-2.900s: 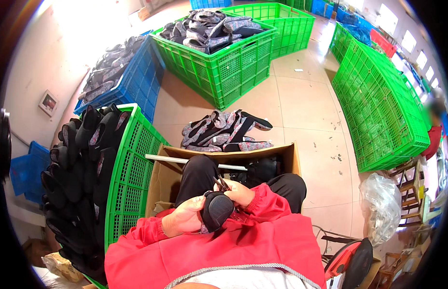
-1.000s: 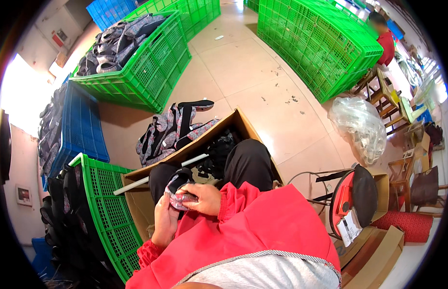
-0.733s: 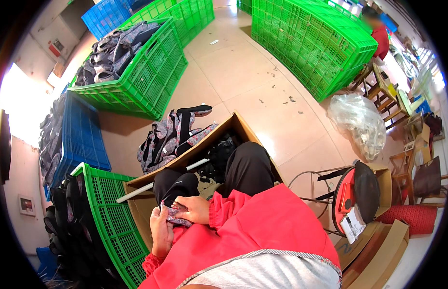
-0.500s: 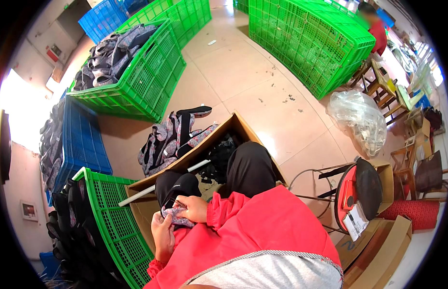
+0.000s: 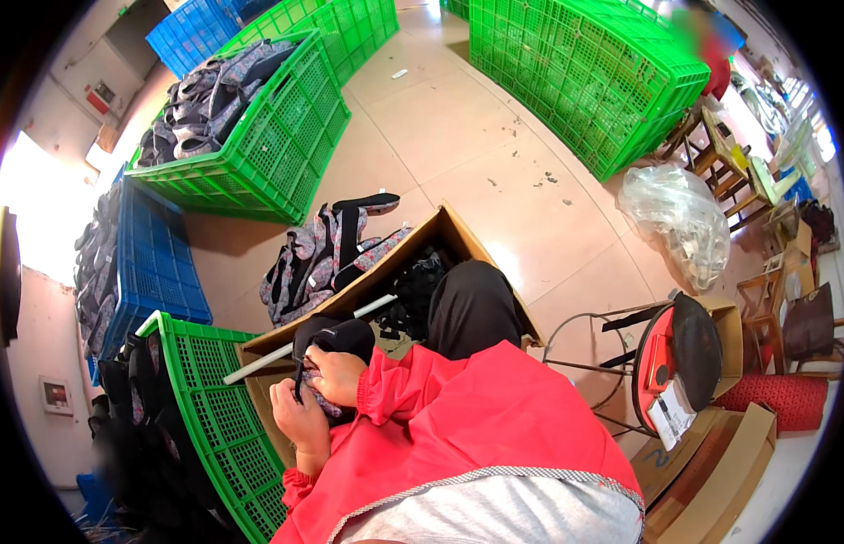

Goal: The person sits on the floor in a workshop and uses scissors to trim loose threads and excess fabric from the edges of black slippers. They pick up slippers from a cardboard box, trim them, and place the finished items into a green plastic crate.

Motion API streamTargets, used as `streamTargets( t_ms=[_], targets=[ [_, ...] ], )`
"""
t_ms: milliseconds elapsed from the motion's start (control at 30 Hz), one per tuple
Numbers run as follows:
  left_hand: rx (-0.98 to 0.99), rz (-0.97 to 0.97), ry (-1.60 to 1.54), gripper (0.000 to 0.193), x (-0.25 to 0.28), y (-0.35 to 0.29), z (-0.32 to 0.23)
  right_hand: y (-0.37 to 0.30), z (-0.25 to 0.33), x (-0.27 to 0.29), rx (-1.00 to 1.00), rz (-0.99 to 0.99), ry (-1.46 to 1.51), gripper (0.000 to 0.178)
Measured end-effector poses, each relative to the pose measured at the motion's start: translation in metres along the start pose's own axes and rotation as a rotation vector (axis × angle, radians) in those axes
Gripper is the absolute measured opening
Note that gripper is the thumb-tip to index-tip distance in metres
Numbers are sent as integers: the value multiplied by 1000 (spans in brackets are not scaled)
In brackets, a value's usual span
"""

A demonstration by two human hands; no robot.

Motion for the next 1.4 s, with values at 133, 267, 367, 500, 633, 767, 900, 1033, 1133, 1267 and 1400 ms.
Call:
streamTargets(
  t_ms=[133, 267, 367, 500, 633, 767, 900, 1033, 1133, 1267, 1400],
  targets=[
    [21, 46, -24, 14, 6, 4, -2, 5, 3, 1, 65, -54, 92, 33],
    [39, 115, -43, 18, 7, 4, 1, 14, 2, 2, 78, -55, 201, 37],
    [58, 171, -99, 22, 6, 3, 6, 22, -8, -2, 146, -121, 276, 37],
    [148, 178, -392, 21, 7, 1, 9, 31, -19, -5, 71, 1, 238, 35],
    [486, 264, -786, 27, -14, -15, 45, 33, -23, -5, -34, -33, 277, 32],
    [700, 366, -1117, 33, -23, -26, 47, 35, -26, -5, -15, -21, 289, 31],
    [669, 393, -1134, 34, -21, -27, 43, 38, -24, -3, -37, 9, 323, 32],
    [616, 419, -1162, 37, -28, -29, 46, 45, -49, -18, 23, -80, 428, 32],
    [561, 460, -1249, 39, -26, -29, 33, 54, -65, -28, -48, -96, 575, 30],
    [491, 427, -1213, 38, -32, -31, 40, 62, -65, -23, -196, -76, 690, 26],
    [585, 350, -1209, 33, -37, -27, 45, 62, -52, -15, -260, -76, 695, 25]
  ],
)
Point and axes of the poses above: each hand's wrist, its own y-axis towards the middle knuckle, its own x-axis out of the back of the hand, z = x × y, the point moved 3 cm from there along y, towards the middle knuckle, and after that the axes turned 11 degrees about x, right-handed, at the moved point
